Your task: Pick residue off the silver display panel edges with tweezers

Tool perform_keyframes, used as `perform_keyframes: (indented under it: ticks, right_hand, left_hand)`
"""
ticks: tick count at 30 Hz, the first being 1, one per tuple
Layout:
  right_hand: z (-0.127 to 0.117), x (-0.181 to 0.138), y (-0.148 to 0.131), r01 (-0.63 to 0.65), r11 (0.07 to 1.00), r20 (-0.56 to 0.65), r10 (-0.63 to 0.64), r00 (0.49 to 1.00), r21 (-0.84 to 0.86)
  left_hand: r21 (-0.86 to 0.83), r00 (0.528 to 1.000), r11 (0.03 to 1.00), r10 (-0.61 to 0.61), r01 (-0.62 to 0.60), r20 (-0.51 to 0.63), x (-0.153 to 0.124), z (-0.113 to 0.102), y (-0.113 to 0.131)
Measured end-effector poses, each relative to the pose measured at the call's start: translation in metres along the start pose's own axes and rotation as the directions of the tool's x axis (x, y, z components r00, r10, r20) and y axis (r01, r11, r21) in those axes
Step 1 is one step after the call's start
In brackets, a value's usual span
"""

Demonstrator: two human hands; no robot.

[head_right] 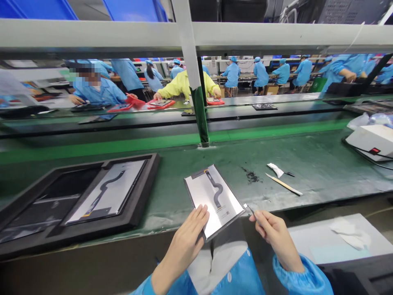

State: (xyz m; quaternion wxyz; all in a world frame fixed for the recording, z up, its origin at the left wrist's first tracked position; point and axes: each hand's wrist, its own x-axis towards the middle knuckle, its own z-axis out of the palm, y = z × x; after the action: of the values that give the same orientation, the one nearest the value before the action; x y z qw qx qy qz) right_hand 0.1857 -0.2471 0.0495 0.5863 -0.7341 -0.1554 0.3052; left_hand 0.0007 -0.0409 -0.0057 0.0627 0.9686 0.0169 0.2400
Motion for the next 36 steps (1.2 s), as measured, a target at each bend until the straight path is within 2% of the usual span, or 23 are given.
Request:
perform_keyframes:
  ticks: [5,16,25,36]
  right_hand:
    - [-0.007,0.005,0.002,0.005,1.0,-0.005,-0.005,1.0,-0.003]
    - [-0.016,0.01,-0.011,0.025,1.0,-0.111,-0.023,0.993,0.017]
    - [-0.025,0.018,-0.014,0.065,0.997,-0.129,-0.059,0.99,0.046]
    - [-0.035,0.023,-0.028,0.042,0.997,-0.188,-0.03,0.982,0.059]
  left_hand:
    - [0.024,1.0,1.0,-0.014,0.014,-0.007,0.001,0.001,0.002]
    - [0.019,1.0,1.0,-0.022,0.022,0.0,-0.001,0.002,0.004]
    - [0.09,0.999,0.996,-0.015,0.019,-0.044,0.005,0.003,0.011]
    - [0.17,0.997,0.984,-0.038,0.049,-0.07,0.011,0.008,0.021]
